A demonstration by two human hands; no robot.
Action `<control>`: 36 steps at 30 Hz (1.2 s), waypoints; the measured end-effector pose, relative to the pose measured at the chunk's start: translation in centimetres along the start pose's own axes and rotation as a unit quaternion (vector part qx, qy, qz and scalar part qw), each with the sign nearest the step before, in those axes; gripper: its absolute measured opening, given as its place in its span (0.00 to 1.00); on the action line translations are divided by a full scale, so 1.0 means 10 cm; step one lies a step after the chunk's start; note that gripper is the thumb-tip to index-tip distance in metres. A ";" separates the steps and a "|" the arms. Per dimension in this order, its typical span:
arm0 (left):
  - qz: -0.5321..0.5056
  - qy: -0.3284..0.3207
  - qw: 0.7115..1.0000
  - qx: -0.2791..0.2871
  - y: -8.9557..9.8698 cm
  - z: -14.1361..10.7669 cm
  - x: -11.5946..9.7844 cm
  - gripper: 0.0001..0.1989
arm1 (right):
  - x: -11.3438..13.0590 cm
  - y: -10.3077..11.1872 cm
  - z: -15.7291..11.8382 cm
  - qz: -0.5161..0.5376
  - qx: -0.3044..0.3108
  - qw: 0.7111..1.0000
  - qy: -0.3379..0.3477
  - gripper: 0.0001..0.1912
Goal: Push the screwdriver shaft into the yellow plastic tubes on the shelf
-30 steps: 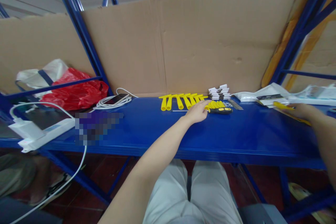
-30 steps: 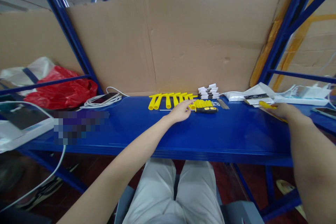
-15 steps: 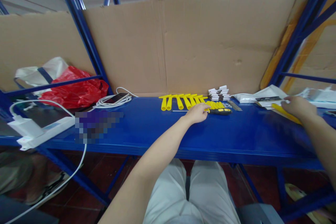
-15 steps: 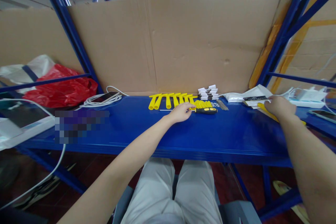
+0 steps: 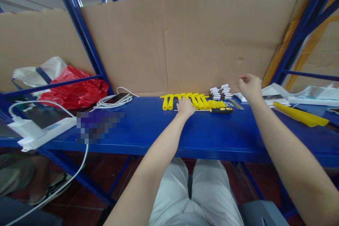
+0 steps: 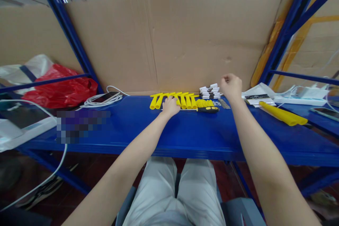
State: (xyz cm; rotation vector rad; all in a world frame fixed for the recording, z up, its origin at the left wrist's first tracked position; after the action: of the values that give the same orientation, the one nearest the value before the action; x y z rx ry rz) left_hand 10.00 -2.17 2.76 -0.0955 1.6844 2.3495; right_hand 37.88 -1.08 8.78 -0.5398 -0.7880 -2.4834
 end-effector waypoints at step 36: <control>-0.599 0.190 0.776 -0.046 -0.08 0.17 0.01 0.08 | -0.26 -0.58 -0.47 0.120 0.226 0.965 -0.063 0.09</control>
State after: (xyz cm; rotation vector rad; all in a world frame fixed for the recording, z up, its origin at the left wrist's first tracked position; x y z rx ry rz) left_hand 10.26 -0.37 2.58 -1.3006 1.0179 1.4020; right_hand 35.79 1.05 1.47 -0.5863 -1.2186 -1.9757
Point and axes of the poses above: each hand's wrist, its own z-axis towards the middle knuckle, its own y-axis out of the back of the hand, x = y × z, the point moved 4 cm from there along z, towards the middle knuckle, and after that the axes turned 11 degrees about z, right-handed, at the moved point
